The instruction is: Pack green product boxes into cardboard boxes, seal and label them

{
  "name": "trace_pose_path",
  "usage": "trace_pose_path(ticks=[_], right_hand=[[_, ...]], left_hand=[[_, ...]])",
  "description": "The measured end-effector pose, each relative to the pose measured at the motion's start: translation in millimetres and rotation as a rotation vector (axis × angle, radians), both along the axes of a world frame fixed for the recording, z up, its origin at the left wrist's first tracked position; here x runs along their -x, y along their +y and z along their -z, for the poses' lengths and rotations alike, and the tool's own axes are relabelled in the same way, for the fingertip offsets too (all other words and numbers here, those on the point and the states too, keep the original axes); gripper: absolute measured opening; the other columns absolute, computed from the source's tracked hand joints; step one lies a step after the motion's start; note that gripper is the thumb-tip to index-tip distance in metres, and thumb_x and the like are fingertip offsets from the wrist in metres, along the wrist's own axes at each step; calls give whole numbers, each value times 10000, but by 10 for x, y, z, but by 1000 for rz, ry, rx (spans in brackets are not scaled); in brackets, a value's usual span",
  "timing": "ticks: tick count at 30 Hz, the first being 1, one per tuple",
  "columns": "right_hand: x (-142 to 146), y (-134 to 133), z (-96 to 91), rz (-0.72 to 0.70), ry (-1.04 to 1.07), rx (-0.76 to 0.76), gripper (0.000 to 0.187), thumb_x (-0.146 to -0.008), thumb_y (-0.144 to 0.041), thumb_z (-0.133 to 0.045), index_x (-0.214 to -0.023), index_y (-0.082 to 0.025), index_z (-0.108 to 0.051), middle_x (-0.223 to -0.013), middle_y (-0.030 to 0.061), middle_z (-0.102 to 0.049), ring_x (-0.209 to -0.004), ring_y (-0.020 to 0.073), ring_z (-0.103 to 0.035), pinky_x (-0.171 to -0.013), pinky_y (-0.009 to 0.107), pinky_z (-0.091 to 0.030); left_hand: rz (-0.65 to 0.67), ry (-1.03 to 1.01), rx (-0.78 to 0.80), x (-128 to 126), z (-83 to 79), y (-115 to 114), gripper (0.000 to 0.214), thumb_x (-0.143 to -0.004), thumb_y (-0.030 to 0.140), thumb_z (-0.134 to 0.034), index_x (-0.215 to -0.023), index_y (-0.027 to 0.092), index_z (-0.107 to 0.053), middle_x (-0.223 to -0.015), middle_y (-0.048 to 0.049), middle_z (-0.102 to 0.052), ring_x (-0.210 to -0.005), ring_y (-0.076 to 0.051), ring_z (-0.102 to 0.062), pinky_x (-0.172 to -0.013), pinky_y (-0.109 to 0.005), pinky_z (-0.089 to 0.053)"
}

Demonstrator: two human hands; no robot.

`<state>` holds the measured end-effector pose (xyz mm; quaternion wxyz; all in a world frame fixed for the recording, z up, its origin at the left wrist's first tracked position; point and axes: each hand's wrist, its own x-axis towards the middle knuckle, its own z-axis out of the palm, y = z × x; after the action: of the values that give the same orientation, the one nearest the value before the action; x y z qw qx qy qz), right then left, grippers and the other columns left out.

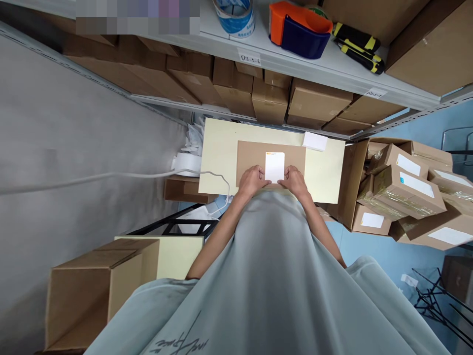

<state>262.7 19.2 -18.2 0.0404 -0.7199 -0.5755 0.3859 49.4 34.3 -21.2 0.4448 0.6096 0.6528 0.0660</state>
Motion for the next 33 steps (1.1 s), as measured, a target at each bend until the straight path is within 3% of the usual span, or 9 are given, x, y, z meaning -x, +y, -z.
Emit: trace_pose_path(ticks=[5,12,15,17,19,21,26,30,33], right_hand=[[25,171,-61,-18,-120,94,327,-856,-405,-929,-909,-238,-653,-1015,55,-773,-994,255,-701,-890,340,-519],[68,341,-111,54,-258,46,531,-1175,-544,-455,-845,-222,-719,-1003,146,-807,-1058,300,-746,-901,361,-513],[37,254,-99,-7,-199,57,315,-1120,-472,-623,-939,-232,-721,-996,98,-797,-1002,267,-732,-874,331,-505],[8,160,-84,-94,-133,48,193,-989,-382,-824,-1017,-232,-706,-1024,61,-780,-952,237,-710,-860,312,-499],[-15,79,-67,-169,-95,11,332,-858,-300,-942,-1063,-217,-694,-1079,53,-760,-922,212,-687,-863,302,-496],[-26,50,-57,-196,-83,-5,390,-798,-277,-981,-1057,-207,-696,-1095,52,-751,-908,202,-677,-863,299,-494],[3,259,-77,-110,-121,75,243,-929,-393,-878,-853,-226,-719,-960,59,-800,-933,236,-713,-833,309,-486],[71,532,-92,28,-170,133,561,-1102,-594,-597,-692,-228,-715,-833,128,-809,-942,281,-748,-837,343,-511],[110,646,-83,49,-208,153,654,-1140,-633,-478,-728,-204,-748,-790,171,-800,-958,312,-765,-874,371,-523]], left_hand=[[72,127,52,6,-12,156,343,-761,453,-973,-921,259,-739,-941,-56,-804,-897,-279,-725,-812,-364,-505],[32,292,48,-128,16,431,621,-1019,707,-615,-620,247,-739,-772,-138,-784,-881,-323,-746,-845,-416,-517],[54,315,13,-130,12,397,594,-1028,697,-604,-694,236,-774,-822,-149,-799,-906,-328,-749,-834,-411,-513],[114,271,5,-80,11,315,426,-956,630,-754,-797,238,-792,-890,-119,-816,-916,-308,-749,-803,-378,-504],[186,184,-4,-5,13,224,303,-846,502,-909,-955,244,-794,-951,-72,-823,-908,-275,-745,-769,-340,-491],[226,103,-16,68,14,170,393,-777,403,-976,-1070,242,-770,-973,-39,-818,-891,-247,-741,-747,-315,-479],[262,91,42,96,-27,325,290,-738,364,-996,-872,241,-770,-900,-31,-821,-877,-245,-743,-738,-312,-470],[142,172,94,-58,-98,527,524,-1002,570,-724,-596,238,-709,-713,-79,-778,-796,-257,-730,-797,-355,-498],[49,202,90,-172,-123,591,663,-1105,606,-512,-604,230,-731,-672,-118,-762,-810,-283,-735,-856,-387,-522]])
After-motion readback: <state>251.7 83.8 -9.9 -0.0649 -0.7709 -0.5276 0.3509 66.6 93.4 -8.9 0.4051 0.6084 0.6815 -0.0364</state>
